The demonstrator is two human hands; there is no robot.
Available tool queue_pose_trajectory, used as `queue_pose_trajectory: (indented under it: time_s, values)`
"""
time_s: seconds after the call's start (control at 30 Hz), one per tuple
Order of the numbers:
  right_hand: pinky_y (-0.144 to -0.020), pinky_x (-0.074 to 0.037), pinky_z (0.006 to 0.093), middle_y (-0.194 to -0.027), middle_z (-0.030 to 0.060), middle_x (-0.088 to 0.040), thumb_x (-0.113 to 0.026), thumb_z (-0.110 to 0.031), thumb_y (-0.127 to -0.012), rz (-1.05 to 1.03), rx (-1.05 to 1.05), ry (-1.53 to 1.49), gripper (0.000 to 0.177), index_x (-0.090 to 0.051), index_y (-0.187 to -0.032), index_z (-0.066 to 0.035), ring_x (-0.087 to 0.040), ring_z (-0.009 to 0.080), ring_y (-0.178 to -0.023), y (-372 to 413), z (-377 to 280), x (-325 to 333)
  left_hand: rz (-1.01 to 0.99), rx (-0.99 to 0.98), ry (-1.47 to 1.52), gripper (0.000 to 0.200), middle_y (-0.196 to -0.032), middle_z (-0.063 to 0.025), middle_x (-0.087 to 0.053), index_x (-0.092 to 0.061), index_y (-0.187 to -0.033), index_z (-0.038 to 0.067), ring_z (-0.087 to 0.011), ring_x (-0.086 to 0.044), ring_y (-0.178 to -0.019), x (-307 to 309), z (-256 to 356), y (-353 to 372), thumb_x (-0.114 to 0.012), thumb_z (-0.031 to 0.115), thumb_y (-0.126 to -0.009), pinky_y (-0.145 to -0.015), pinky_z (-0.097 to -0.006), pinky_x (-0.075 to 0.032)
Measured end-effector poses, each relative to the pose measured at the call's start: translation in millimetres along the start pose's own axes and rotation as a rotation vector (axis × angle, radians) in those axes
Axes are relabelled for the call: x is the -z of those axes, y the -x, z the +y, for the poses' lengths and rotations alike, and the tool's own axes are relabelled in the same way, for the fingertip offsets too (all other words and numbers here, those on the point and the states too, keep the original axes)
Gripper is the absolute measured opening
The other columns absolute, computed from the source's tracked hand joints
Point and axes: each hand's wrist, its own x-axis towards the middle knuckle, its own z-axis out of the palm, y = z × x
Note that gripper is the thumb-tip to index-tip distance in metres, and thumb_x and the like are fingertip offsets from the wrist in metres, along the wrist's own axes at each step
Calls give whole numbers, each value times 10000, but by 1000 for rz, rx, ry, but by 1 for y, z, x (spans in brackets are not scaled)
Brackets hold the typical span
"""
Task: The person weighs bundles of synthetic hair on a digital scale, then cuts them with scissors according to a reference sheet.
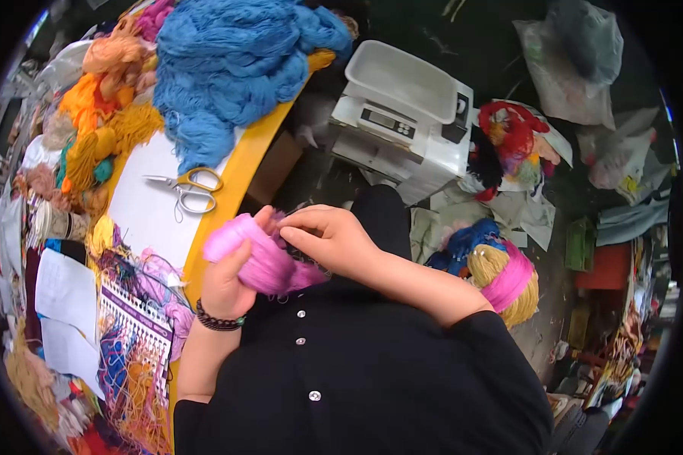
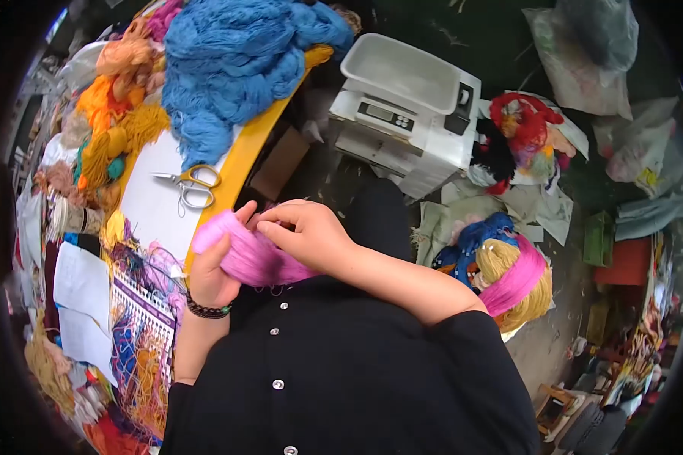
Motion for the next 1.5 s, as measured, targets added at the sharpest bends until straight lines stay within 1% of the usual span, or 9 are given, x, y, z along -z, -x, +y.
queue_pose_trajectory:
  time_s: [0.23,0.4,0.73,0.83,0.9,0.97,1.07,1.3,1.5]
  values:
    - [-593,-471,230,-823,71,-655,-642,-132,-854,-94,-35,-75,211,-653,-1011,7,-582,75,-690,-3,-20,-14,52,-25,-114,387,-1337,-163,-473,-428,-1278,-19,-243,-514,-1173,-22,0,2,-514,86,-915,-1006,-371,-396]
    - [-587,-475,225,-826,42,-667,-625,-117,-870,-46,-33,-206,194,-646,-1002,23,-587,67,-697,0,-18,-20,108,-201,-371,262,-1064,-97,-626,-553,-1130,-14,-177,-598,-977,-16,-2,7,-585,40,-876,-873,-303,-461]
    - [-712,-469,228,-855,33,-654,-608,-119,-877,-71,-234,-513,163,-651,-943,24,-578,64,-795,1,-17,-16,201,-191,-265,164,-995,-85,-641,-611,-1030,-1,-169,-607,-934,-21,-5,7,-593,69,-883,-862,-299,-455]
    - [-843,-452,291,-829,42,-609,-524,-137,-929,-155,-344,-1052,117,-558,-887,-33,-584,136,-818,-1,-22,3,71,-119,-210,183,-990,-104,-649,-607,-1044,-8,-188,-610,-945,-14,8,5,-574,90,-893,-894,-313,-451]
    - [-724,-465,323,-672,-14,-449,-538,-168,-911,-170,-290,-1173,128,-514,-942,-46,-509,122,-659,8,-39,36,-316,92,336,173,-584,47,-491,-604,-876,60,-123,-581,-610,-9,31,10,-538,213,-921,-1011,-462,-368]
    - [-455,-320,214,-624,-26,-414,-558,-200,-902,-192,-244,-939,180,-523,-961,-34,-406,67,-510,30,-60,84,-445,35,466,204,-515,88,-358,-562,-860,114,-68,-483,-495,6,58,22,-475,272,-956,-901,-412,-395]
    - [-461,-291,180,-661,-60,-458,-512,-229,-947,301,-130,-294,189,-567,-876,-63,-374,24,-532,67,-59,136,-423,-141,513,182,-534,67,-379,-508,-825,112,-63,-418,-476,41,108,37,-461,234,-953,-582,-242,-419]
    - [-395,-191,214,-572,-67,-296,-470,-214,-964,1032,-63,-536,223,-441,-755,-140,-240,50,-454,150,5,328,33,-336,549,130,-563,38,-349,-460,-807,79,-70,-361,-502,156,187,61,-479,71,-935,-548,-224,-344]
    - [-403,-206,234,-560,-72,-355,-451,-173,-957,1515,28,-547,309,-392,-653,-170,-285,74,-438,226,31,453,477,-544,379,100,-569,43,-335,-483,-817,64,-65,-370,-519,256,224,58,-501,53,-915,-576,-222,-358]
